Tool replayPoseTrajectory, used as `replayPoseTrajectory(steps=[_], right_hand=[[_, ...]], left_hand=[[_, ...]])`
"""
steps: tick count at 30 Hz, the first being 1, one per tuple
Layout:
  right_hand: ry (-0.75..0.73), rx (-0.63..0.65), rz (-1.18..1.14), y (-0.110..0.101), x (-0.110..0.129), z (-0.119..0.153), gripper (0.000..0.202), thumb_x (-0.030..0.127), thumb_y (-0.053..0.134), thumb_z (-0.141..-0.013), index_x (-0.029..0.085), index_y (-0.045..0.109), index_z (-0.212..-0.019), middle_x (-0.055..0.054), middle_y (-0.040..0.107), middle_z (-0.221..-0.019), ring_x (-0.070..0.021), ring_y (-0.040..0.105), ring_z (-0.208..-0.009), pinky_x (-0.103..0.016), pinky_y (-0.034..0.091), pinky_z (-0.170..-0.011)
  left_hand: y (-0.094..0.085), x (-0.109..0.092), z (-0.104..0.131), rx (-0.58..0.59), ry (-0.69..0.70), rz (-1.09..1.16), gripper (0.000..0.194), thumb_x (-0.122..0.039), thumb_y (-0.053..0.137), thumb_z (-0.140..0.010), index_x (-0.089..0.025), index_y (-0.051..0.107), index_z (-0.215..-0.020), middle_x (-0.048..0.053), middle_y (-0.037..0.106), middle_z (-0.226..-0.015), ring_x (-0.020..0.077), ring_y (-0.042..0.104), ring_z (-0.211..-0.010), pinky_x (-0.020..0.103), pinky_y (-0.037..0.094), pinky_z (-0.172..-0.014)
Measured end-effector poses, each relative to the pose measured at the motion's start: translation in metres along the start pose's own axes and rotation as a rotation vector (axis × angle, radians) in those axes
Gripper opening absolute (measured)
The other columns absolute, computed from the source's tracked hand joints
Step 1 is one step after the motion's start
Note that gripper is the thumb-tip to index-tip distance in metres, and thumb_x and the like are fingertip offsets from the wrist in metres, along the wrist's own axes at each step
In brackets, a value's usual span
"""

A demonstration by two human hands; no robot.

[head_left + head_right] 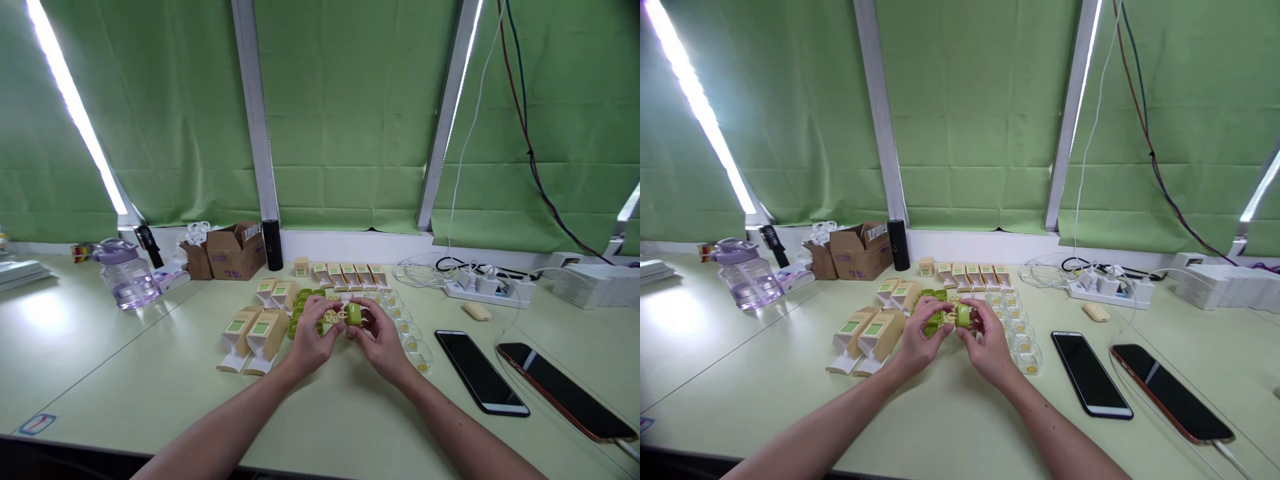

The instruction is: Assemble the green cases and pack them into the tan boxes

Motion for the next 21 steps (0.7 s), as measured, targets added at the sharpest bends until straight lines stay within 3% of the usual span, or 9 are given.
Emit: replayPoseTrajectory(steps=[3,9,12,17,21], right_hand=[[0.024,-0.005,-0.058,-0.002,-0.003,-0.002,0.045,0.026,0.070,-0.092,0.032,0.062,-0.136,-0.009,0.064,-0.130,-0.0229,0.065,-0.105,-0.038,0.062,-0.087],[0.087,0.016,-0.155,0.002,-0.001,-0.002,0.041,0.041,0.067,-0.098,0.033,0.063,-0.138,-0.010,0.060,-0.136,-0.0229,0.064,-0.106,-0.035,0.062,-0.083],[0.056,0.006,-0.090,0.001,0.004,-0.002,0.035,0.044,0.060,-0.102,0.033,0.067,-0.135,-0.009,0.058,-0.138,-0.0237,0.063,-0.111,-0.035,0.062,-0.085],[-0.078,-0.022,0.111,-0.003,0.013,-0.002,0.042,0.031,0.063,-0.099,0.035,0.063,-0.141,-0.009,0.056,-0.139,-0.0250,0.061,-0.117,-0.042,0.059,-0.098],[-0.209,-0.069,0.246,-0.005,0.019,-0.002,0.048,0.021,0.065,-0.093,0.031,0.060,-0.140,-0.011,0.059,-0.135,-0.0263,0.064,-0.112,-0.045,0.059,-0.096]], left_hand=[[0.000,0.001,-0.001,0.035,-0.043,-0.013,0.028,-0.026,0.070,-0.095,-0.022,0.070,-0.124,0.011,0.075,-0.110,0.0291,0.060,-0.112,0.047,0.053,-0.096],[0.002,0.004,-0.002,0.035,-0.085,-0.017,0.025,-0.034,0.067,-0.099,-0.022,0.070,-0.121,0.011,0.075,-0.112,0.0291,0.061,-0.114,0.047,0.053,-0.098],[0.002,0.004,-0.002,0.040,-0.087,-0.010,0.024,-0.035,0.064,-0.101,-0.022,0.070,-0.121,0.011,0.074,-0.112,0.0287,0.060,-0.114,0.047,0.052,-0.099],[0.002,0.003,-0.002,0.072,-0.057,-0.006,0.030,-0.031,0.068,-0.098,-0.022,0.068,-0.126,0.012,0.073,-0.119,0.0297,0.058,-0.116,0.049,0.052,-0.101],[0.004,0.004,-0.002,0.108,-0.021,-0.029,0.037,-0.028,0.075,-0.092,-0.023,0.066,-0.128,0.012,0.072,-0.124,0.0310,0.055,-0.118,0.052,0.050,-0.103]])
Point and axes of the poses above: each hand's wrist, its own z-axis away from the middle knuckle, its own y-axis out of the palm, x = y × z, the point moved 6 cm from there along -z, towards the middle knuckle
